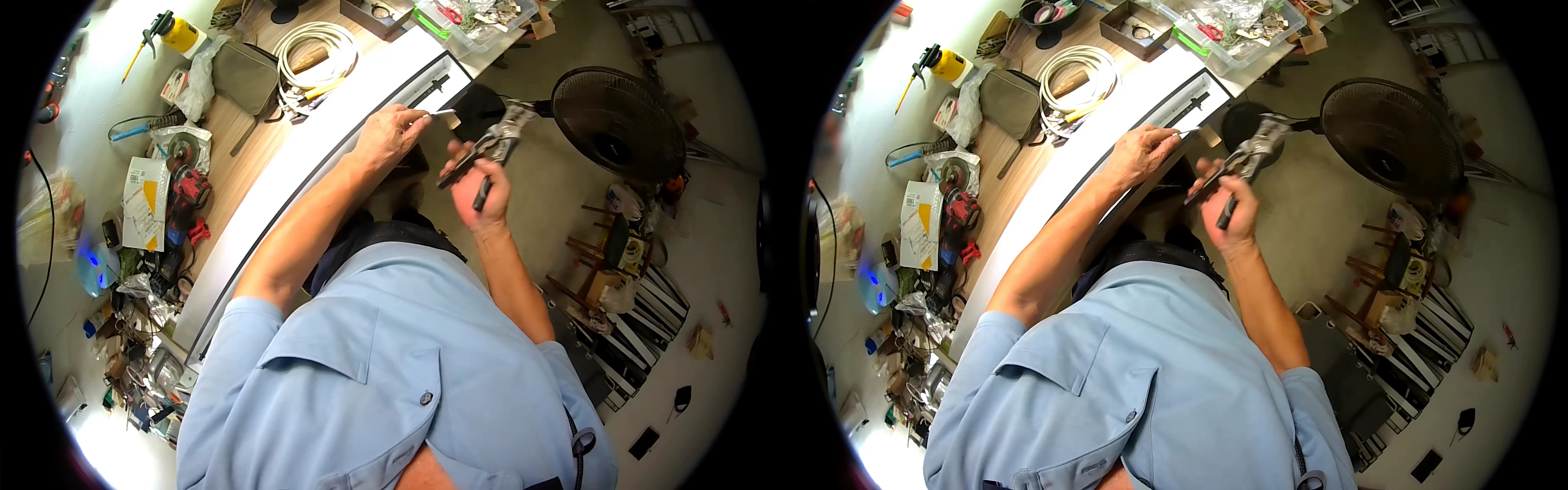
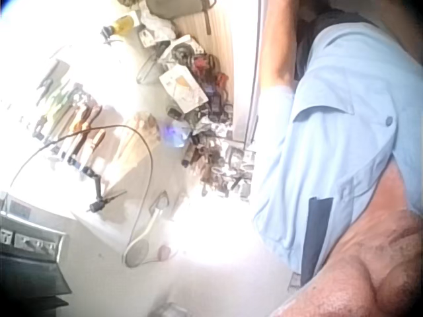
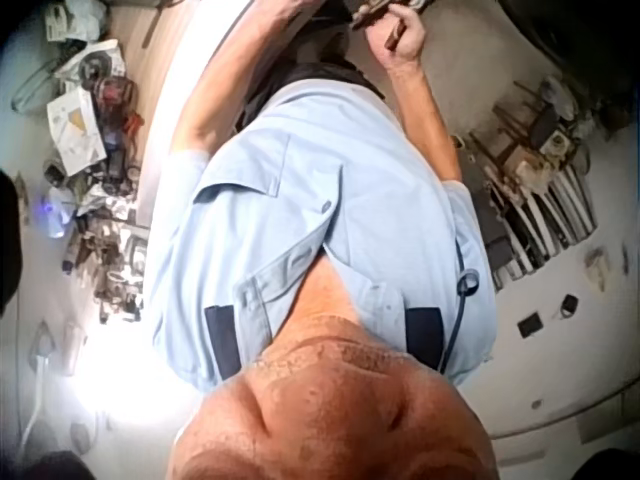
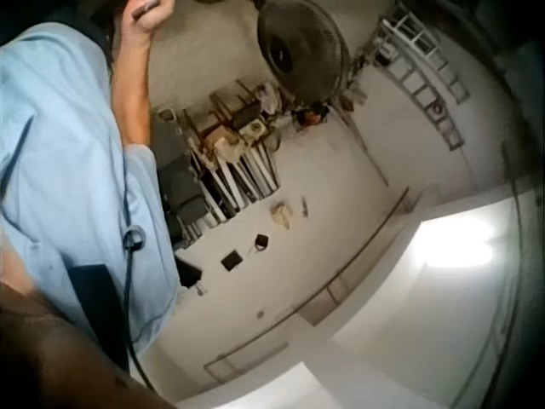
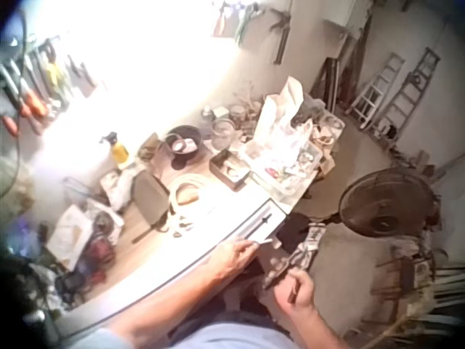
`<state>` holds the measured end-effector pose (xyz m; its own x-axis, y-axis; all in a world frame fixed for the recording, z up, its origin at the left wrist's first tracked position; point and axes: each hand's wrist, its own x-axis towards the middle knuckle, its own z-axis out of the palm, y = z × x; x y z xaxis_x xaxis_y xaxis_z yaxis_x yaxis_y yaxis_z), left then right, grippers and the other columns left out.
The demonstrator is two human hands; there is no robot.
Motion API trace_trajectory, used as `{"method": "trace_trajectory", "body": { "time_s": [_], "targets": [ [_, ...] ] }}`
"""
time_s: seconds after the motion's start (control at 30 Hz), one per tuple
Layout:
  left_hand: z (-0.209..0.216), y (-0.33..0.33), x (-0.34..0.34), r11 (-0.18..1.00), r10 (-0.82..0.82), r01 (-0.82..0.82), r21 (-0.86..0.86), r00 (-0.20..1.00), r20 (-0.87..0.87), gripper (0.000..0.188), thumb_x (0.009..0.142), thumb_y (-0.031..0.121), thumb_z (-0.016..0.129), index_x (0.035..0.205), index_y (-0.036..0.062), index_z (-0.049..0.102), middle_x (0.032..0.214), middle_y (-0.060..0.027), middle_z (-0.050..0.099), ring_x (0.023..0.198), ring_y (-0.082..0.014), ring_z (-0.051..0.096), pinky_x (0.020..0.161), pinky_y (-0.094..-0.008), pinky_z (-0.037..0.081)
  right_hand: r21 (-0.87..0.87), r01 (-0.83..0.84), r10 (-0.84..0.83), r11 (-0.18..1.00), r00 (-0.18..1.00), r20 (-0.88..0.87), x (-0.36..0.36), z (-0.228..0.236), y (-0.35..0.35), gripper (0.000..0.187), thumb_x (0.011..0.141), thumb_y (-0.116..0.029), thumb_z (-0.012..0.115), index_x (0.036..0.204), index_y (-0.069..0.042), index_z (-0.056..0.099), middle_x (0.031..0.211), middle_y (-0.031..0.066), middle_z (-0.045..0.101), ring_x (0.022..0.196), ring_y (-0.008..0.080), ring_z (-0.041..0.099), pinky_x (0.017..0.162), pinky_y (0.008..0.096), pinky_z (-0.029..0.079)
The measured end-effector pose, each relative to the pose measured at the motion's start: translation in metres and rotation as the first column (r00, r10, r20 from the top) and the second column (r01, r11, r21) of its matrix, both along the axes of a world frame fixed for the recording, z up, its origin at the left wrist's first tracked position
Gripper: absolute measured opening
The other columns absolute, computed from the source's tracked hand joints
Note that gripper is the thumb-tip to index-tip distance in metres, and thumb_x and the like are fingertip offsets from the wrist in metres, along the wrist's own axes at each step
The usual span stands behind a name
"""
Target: The person assembles a long white light fixture on a workbench. They use red scissors to cut a black strip, apply a white adhesive strip, and use pliers to secure components. The person then handles a white electrical cable, stripping the ends and preparing it for connection.
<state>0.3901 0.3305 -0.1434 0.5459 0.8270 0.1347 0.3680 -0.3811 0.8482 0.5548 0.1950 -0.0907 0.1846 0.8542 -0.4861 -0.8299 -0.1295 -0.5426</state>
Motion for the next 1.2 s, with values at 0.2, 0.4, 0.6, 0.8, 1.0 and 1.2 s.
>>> {"method": "trace_trajectory", "body": {
  "time_s": [0.2, 0.4, 0.6, 0.8, 1.0, 1.2],
  "targets": [
    [0.006, -0.013, -0.001, 0.992, -0.125, 0.125, 0.015, 0.992, 0.012, 0.024, 0.096, 0.027, 0.064, 0.102, 0.0077, 0.076, 0.091, -0.0138, 0.067, 0.086, -0.0333, 0.065, 0.078, -0.0419, 0.052, 0.204, -0.067, 0.085, 0.977, 0.993, -0.079, -0.005, -0.002, 0.038, 0.043, 0.087, -0.021, 0.056, 0.124, 0.000, 0.052, 0.133, 0.0233, 0.055, 0.110, 0.0316, 0.059, 0.099, 0.0478, 0.046],
    [-0.015, -0.020, 0.000, 0.988, -0.138, 0.130, 0.078, 0.984, 0.114, 0.018, 0.101, 0.020, 0.059, 0.104, 0.0050, 0.067, 0.091, -0.0139, 0.066, 0.082, -0.0348, 0.064, 0.072, -0.0421, 0.051, 0.159, 0.083, -0.078, 0.984, 0.996, -0.036, -0.024, -0.009, 0.046, 0.027, 0.085, -0.011, 0.054, 0.111, 0.000, 0.054, 0.103, 0.0138, 0.057, 0.098, 0.0262, 0.058, 0.097, 0.0407, 0.047],
    [-0.024, -0.009, 0.000, 0.985, -0.170, 0.168, 0.033, 0.981, 0.089, 0.020, 0.102, 0.023, 0.057, 0.097, 0.0042, 0.065, 0.083, -0.0177, 0.062, 0.075, -0.0384, 0.062, 0.068, -0.0444, 0.050, 0.282, 0.033, -0.076, 0.959, 0.987, 0.141, -0.035, 0.034, 0.051, 0.034, 0.082, -0.013, 0.054, 0.113, 0.000, 0.051, 0.105, 0.0149, 0.053, 0.099, 0.0286, 0.054, 0.096, 0.0437, 0.046],
    [-0.029, -0.015, -0.013, 0.996, -0.055, 0.055, -0.064, 0.998, 0.010, 0.030, 0.102, 0.031, 0.058, 0.113, 0.0048, 0.070, 0.088, -0.0216, 0.069, 0.079, -0.0397, 0.066, 0.071, -0.0426, 0.053, 0.519, -0.126, -0.111, 0.845, 0.909, 0.402, -0.015, 0.136, 0.066, 0.059, 0.077, -0.014, 0.053, 0.133, 0.003, 0.042, 0.116, 0.0180, 0.052, 0.108, 0.0280, 0.055, 0.105, 0.0461, 0.041],
    [-0.002, -0.006, 0.001, 0.968, 0.088, -0.077, -0.238, 0.995, 0.036, 0.030, 0.101, 0.029, 0.059, 0.114, 0.0045, 0.070, 0.085, -0.0192, 0.071, 0.076, -0.0343, 0.069, 0.073, -0.0401, 0.053, 0.212, -0.155, -0.028, 0.965, 0.742, 0.670, 0.007, 0.102, 0.014, 0.058, 0.077, -0.005, 0.057, 0.132, 0.004, 0.043, 0.114, 0.0152, 0.054, 0.101, 0.0221, 0.056, 0.097, 0.0381, 0.046],
    [-0.010, -0.015, 0.008, 0.975, 0.212, -0.197, -0.100, 0.963, 0.167, 0.031, 0.097, 0.027, 0.062, 0.115, 0.0033, 0.070, 0.094, -0.0203, 0.073, 0.084, -0.0364, 0.071, 0.078, -0.0414, 0.055, -0.380, -0.154, 0.370, 0.912, 0.709, 0.601, 0.035, 0.010, -0.057, 0.053, 0.082, -0.007, 0.060, 0.131, 0.006, 0.046, 0.106, 0.0114, 0.059, 0.090, 0.0200, 0.059, 0.089, 0.0325, 0.050]
  ]
}}
